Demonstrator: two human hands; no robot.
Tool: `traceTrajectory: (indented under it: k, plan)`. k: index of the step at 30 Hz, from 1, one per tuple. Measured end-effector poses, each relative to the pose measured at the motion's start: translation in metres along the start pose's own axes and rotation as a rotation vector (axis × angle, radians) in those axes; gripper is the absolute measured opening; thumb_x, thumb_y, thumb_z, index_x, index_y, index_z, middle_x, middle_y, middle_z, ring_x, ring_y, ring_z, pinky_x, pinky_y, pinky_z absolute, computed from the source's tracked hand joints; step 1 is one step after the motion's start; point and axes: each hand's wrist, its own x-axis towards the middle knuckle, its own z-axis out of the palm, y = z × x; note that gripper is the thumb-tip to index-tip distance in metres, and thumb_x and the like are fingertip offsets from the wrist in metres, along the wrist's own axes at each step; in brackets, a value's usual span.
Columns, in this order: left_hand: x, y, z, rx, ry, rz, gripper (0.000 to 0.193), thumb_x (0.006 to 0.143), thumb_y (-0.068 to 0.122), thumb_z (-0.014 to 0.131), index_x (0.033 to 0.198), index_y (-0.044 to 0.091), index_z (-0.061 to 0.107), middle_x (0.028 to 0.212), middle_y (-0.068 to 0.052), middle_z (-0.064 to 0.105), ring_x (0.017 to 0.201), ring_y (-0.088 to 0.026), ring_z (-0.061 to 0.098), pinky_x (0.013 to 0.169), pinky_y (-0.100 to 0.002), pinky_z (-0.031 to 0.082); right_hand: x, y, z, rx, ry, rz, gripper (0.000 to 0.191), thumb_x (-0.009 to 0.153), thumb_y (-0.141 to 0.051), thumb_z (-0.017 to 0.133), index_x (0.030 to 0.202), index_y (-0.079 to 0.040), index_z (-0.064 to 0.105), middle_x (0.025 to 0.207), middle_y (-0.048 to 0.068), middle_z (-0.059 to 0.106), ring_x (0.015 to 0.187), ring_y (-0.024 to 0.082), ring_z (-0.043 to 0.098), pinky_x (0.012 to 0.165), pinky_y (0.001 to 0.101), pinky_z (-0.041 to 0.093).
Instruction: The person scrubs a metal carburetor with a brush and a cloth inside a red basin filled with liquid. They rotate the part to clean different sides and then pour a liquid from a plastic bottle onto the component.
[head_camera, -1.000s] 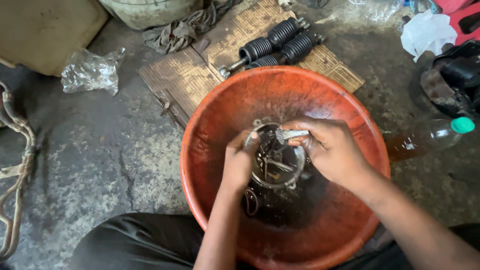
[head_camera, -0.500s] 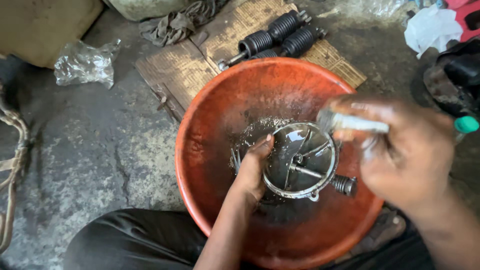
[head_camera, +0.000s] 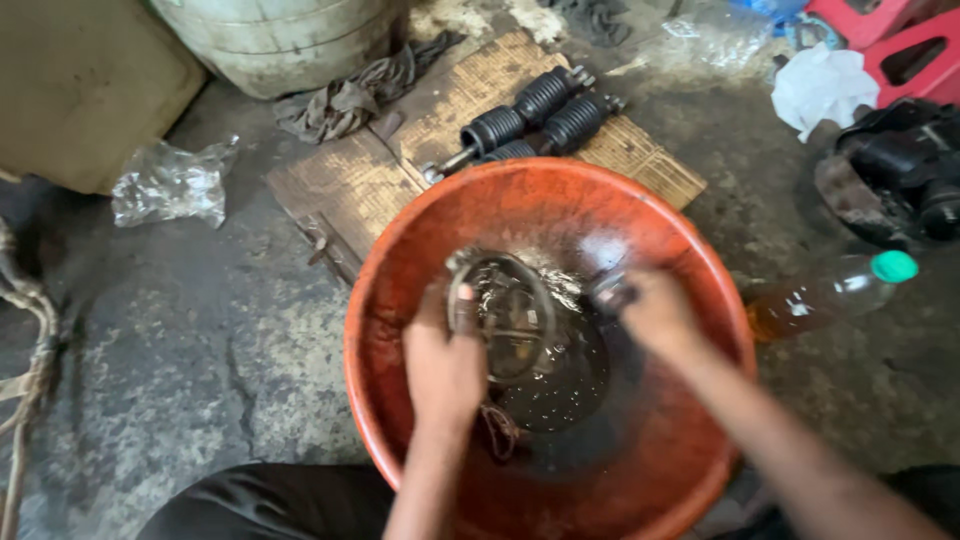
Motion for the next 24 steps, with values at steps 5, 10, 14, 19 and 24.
traceTrajectory:
  k: [5, 10, 14, 19, 24]
  plan:
    - [0.003, 0.012, -0.015, -0.124, 0.109, 0.243, 0.035, 0.103, 0.022, 0.055, 0.125, -0.003, 0.066, 0.109, -0.013, 0.075, 0.100, -0.018, 0.067, 0.090, -0.033, 0.052, -0.031, 0.002, 0.045, -0.491, 0.109, -0.517, 0.065, 0.048, -0.002, 0.069, 0.113, 0.001, 0.068, 0.109, 0.025, 0.071, 0.091, 0.044, 0.065, 0.089, 0.0557, 0.053]
    - [0.013, -0.002, -0.012, -0.356, 0.100, 0.110, 0.034, 0.102, 0.020, 0.055, 0.124, -0.003, 0.066, 0.113, -0.010, 0.075, 0.102, -0.016, 0.067, 0.091, -0.031, 0.051, -0.078, -0.022, 0.051, -0.555, -0.542, -0.149, 0.056, 0.072, -0.006, 0.071, 0.127, -0.014, 0.065, 0.106, 0.017, 0.069, 0.104, 0.038, 0.064, 0.092, 0.0514, 0.052]
    - [0.023, -0.022, -0.007, -0.429, 0.078, -0.027, 0.033, 0.105, 0.022, 0.056, 0.116, -0.005, 0.071, 0.101, -0.011, 0.070, 0.089, -0.016, 0.060, 0.080, -0.031, 0.048, -0.095, -0.051, 0.071, -0.180, -0.789, -0.196, 0.054, 0.078, -0.012, 0.076, 0.130, -0.012, 0.064, 0.114, 0.016, 0.069, 0.106, 0.033, 0.066, 0.094, 0.0459, 0.053]
    - [0.027, -0.036, 0.007, -0.569, 0.098, 0.035, 0.031, 0.102, 0.024, 0.056, 0.110, -0.002, 0.069, 0.097, -0.003, 0.073, 0.088, -0.009, 0.064, 0.081, -0.024, 0.052, -0.070, -0.087, 0.041, 0.368, -1.153, -0.143, 0.034, 0.087, -0.006, 0.075, 0.120, -0.004, 0.066, 0.114, 0.010, 0.074, 0.103, 0.018, 0.070, 0.092, 0.0364, 0.058]
    - [0.020, -0.037, 0.023, -0.473, 0.061, -0.086, 0.028, 0.103, 0.024, 0.058, 0.104, -0.001, 0.070, 0.083, -0.002, 0.063, 0.074, -0.011, 0.052, 0.067, -0.027, 0.044, -0.050, -0.129, -0.052, 0.637, -0.913, -0.063, 0.028, 0.090, 0.008, 0.065, 0.116, -0.002, 0.066, 0.109, 0.010, 0.076, 0.100, 0.016, 0.074, 0.091, 0.0324, 0.062]
